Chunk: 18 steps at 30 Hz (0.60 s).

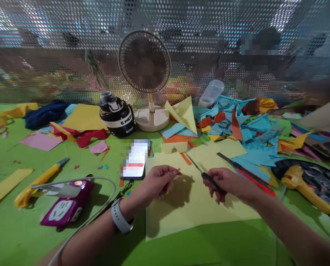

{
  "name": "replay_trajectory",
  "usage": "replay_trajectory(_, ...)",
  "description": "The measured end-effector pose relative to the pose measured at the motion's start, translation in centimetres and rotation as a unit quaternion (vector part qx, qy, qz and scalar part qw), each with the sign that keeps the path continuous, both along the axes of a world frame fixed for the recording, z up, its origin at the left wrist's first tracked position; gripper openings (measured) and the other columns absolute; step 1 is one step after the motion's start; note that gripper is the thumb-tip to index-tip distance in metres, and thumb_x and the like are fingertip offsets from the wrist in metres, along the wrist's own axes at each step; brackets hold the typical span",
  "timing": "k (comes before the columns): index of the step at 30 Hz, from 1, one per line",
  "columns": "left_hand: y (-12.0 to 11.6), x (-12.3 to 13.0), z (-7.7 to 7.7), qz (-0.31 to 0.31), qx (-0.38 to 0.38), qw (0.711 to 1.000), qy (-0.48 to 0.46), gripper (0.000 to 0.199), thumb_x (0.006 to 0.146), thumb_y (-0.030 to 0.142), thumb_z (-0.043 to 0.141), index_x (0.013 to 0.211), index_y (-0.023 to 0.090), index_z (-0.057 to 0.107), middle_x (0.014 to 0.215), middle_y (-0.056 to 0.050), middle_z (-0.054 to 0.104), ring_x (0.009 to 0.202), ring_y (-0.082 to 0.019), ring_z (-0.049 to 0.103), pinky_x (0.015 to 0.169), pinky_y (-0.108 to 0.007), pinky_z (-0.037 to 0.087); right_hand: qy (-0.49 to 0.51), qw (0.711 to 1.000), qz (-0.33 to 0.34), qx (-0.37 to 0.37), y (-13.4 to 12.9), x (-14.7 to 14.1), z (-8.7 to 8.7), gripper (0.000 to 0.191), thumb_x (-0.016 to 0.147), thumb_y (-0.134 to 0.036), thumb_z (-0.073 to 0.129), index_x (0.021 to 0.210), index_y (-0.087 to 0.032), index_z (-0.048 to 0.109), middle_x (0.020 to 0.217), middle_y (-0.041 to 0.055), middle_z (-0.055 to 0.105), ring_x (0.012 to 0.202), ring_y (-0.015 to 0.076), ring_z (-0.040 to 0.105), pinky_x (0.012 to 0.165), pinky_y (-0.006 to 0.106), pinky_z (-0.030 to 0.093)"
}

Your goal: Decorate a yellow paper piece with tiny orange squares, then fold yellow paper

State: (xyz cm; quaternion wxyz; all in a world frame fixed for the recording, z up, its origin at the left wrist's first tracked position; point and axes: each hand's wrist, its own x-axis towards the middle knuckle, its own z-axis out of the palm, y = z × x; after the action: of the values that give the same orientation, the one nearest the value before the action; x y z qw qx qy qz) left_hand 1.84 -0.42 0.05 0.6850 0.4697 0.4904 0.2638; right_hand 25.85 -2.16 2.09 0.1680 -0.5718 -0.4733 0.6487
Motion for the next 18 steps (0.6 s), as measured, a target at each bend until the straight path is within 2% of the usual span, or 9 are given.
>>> replay_trajectory(4, 0.0, 0.1, -0.3, 0.015, -0.011, 1.0, -0.011, 0.021, 0.084, 0.035, 0.056, 0.085, 0.016, 0.063, 0.037, 0.008, 0.049, 0.027, -0.004, 0.035, 0.03, -0.013, 0.025, 0.045, 0.997, 0.029, -0.047, -1.4, -0.9, -0.8, 0.046, 0.071, -0.06, 0.065, 0.076, -0.017, 0.05, 0.06, -0.0026, 0.062, 0.038, 0.007, 0.056, 0.039, 0.017, 0.044)
replay_trajectory(10, -0.2, 0.3, -0.6, 0.018, -0.032, 0.998, -0.046, 0.021, 0.082, 0.037, 0.059, 0.083, 0.016, 0.061, 0.038, 0.008, 0.05, 0.026, -0.004, 0.036, 0.028, -0.013, 0.029, -0.006, 0.996, 0.072, -0.057, -2.6, -0.9, -2.2, 0.038, 0.075, -0.053, 0.065, 0.078, -0.019, 0.048, 0.06, -0.0029, 0.063, 0.038, 0.0068, 0.054, 0.035, 0.015, 0.039)
replay_trajectory(18, 0.0, 0.3, -0.3, -0.015, -0.078, 0.997, -0.005, 0.018, 0.087, 0.031, 0.053, 0.086, 0.015, 0.061, 0.039, 0.006, 0.054, 0.025, -0.005, 0.041, 0.027, -0.013, 0.029, 0.004, 0.996, 0.078, -0.034, -3.0, -1.0, -1.4, 0.038, 0.075, -0.052, 0.067, 0.076, -0.019, 0.049, 0.064, -0.0051, 0.052, 0.056, 0.0071, 0.051, 0.046, 0.016, 0.042)
